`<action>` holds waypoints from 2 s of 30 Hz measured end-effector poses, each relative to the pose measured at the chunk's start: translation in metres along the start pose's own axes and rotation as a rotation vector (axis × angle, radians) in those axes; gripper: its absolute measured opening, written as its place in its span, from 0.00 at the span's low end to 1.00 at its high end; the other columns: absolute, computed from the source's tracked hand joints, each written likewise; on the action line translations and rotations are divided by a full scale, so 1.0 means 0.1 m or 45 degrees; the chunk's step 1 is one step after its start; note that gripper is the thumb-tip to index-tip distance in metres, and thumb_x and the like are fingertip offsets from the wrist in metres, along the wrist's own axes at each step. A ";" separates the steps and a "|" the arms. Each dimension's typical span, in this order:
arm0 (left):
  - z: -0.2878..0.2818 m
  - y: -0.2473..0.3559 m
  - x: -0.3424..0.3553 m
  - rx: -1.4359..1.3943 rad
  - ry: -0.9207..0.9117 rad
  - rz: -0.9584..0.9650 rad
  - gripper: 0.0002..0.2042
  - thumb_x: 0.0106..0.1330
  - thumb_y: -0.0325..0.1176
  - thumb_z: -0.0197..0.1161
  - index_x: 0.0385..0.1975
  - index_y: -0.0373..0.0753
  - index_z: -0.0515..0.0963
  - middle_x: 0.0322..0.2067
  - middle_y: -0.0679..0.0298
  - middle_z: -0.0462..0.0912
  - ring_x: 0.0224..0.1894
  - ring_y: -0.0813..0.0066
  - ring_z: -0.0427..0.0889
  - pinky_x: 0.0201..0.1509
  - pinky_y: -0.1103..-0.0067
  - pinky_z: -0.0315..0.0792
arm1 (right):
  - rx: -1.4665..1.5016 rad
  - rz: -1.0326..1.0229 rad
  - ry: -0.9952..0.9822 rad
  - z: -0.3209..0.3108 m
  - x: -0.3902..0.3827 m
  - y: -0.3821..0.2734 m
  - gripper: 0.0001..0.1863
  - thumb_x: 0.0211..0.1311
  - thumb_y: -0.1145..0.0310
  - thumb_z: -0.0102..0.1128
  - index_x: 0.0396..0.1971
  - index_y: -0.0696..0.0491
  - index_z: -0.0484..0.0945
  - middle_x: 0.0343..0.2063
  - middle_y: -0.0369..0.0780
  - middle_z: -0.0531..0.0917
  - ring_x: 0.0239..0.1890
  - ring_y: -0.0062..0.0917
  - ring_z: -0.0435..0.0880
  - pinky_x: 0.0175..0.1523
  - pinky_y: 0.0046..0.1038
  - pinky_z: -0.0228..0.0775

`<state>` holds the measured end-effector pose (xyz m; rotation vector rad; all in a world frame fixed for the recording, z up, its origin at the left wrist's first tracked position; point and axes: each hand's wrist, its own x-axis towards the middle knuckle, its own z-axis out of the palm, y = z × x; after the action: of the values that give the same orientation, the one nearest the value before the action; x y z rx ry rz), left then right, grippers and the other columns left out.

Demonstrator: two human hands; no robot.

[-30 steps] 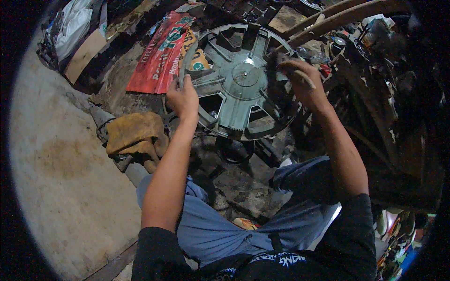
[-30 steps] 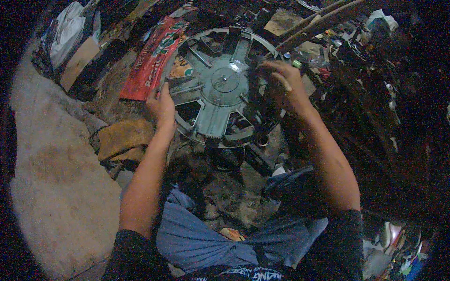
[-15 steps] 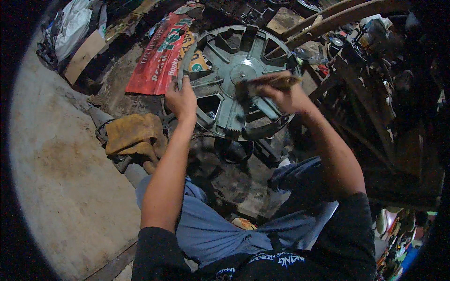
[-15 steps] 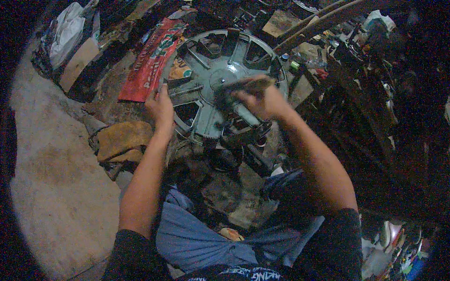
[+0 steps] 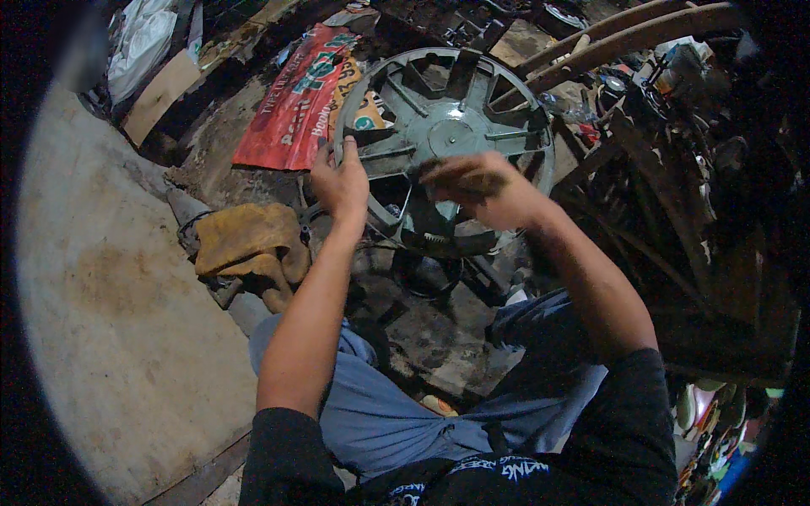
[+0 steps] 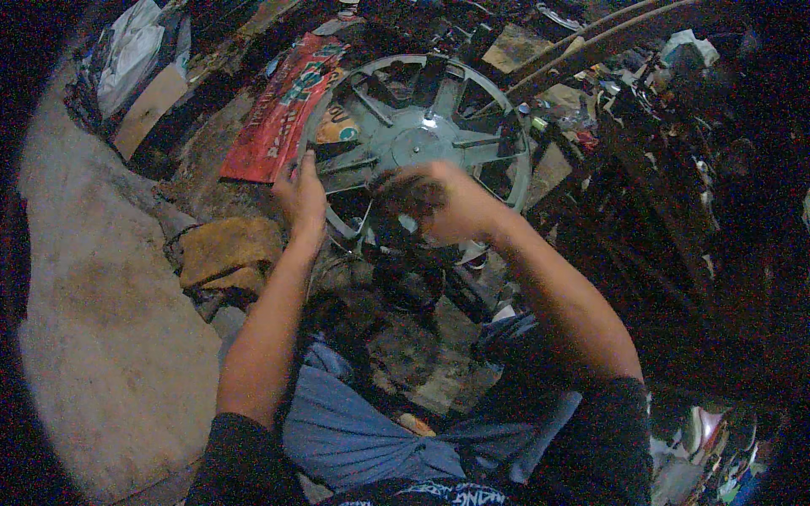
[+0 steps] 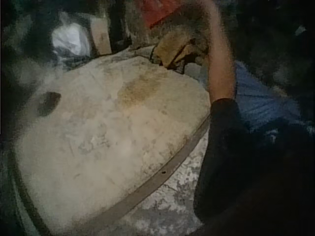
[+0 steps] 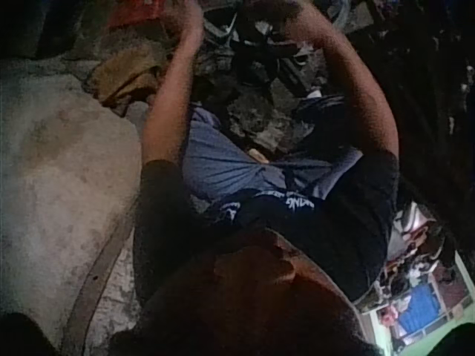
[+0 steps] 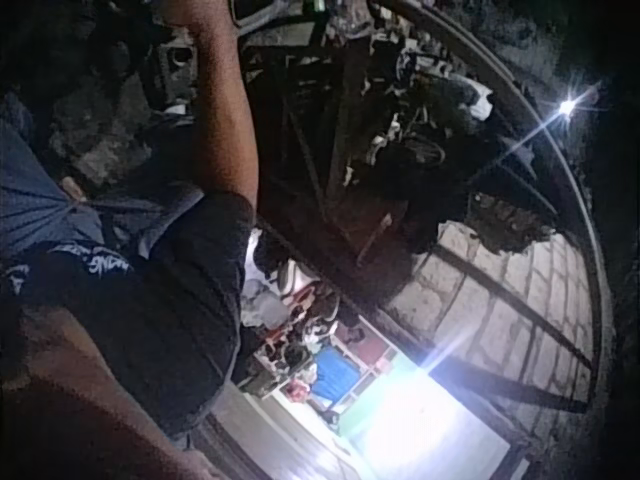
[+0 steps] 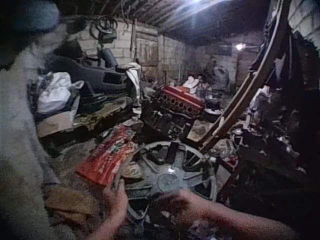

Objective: The person sits on the floor and paints a large, circular metal part with a greenish-grey substance using a paintbrush. They systematically cover the surface, including the spokes and center hub, and occasionally dip the brush into a container to reload paint.

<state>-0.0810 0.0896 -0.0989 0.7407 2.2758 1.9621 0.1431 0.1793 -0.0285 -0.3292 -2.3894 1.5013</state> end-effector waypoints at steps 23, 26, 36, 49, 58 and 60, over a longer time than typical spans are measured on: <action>0.08 0.19 -0.21 0.051 -0.075 -0.166 0.15 0.66 0.37 0.64 0.41 0.30 0.83 0.34 0.47 0.87 0.38 0.53 0.87 0.44 0.64 0.75 | -0.492 0.208 -0.128 -0.14 0.14 -0.11 0.12 0.60 0.74 0.62 0.43 0.58 0.86 0.35 0.49 0.89 0.34 0.29 0.86 0.44 0.32 0.79; 0.06 0.13 -0.20 0.063 -0.030 -0.014 0.15 0.66 0.37 0.64 0.42 0.30 0.83 0.34 0.47 0.87 0.38 0.51 0.87 0.43 0.63 0.75 | -0.485 0.259 -0.229 -0.26 0.11 -0.21 0.12 0.63 0.73 0.62 0.45 0.58 0.86 0.37 0.46 0.89 0.37 0.26 0.87 0.46 0.30 0.79; 0.05 0.17 -0.23 0.070 -0.064 -0.059 0.19 0.68 0.43 0.64 0.37 0.27 0.83 0.32 0.45 0.86 0.36 0.50 0.86 0.43 0.63 0.74 | -0.584 -0.098 -0.147 -0.03 0.26 -0.07 0.18 0.63 0.77 0.58 0.53 0.54 0.83 0.49 0.46 0.86 0.47 0.39 0.88 0.52 0.31 0.78; 0.09 -0.32 -0.12 -0.499 0.033 -0.481 0.19 0.74 0.39 0.52 0.46 0.27 0.82 0.40 0.44 0.86 0.41 0.53 0.84 0.49 0.68 0.73 | -0.515 -0.309 0.105 0.35 0.54 -0.03 0.15 0.60 0.78 0.64 0.47 0.57 0.85 0.43 0.47 0.88 0.44 0.33 0.89 0.50 0.32 0.80; -0.04 0.00 -0.21 -0.353 -0.027 -0.457 0.13 0.69 0.29 0.54 0.42 0.29 0.84 0.33 0.58 0.85 0.36 0.70 0.77 0.45 0.73 0.70 | -0.649 0.119 0.042 -0.10 0.22 0.02 0.14 0.57 0.80 0.64 0.44 0.59 0.86 0.39 0.47 0.89 0.40 0.28 0.89 0.49 0.28 0.79; 0.01 0.02 -0.24 -0.393 -0.066 -0.475 0.13 0.69 0.28 0.54 0.43 0.30 0.84 0.33 0.59 0.84 0.36 0.70 0.77 0.44 0.73 0.70 | -0.581 0.064 0.099 0.05 0.28 0.08 0.15 0.57 0.80 0.63 0.46 0.58 0.85 0.39 0.47 0.89 0.41 0.27 0.89 0.50 0.27 0.79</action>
<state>-0.0587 0.0819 -0.1035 0.3051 1.8504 2.0095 0.1156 0.1886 -0.0338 -0.5382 -2.6559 0.9238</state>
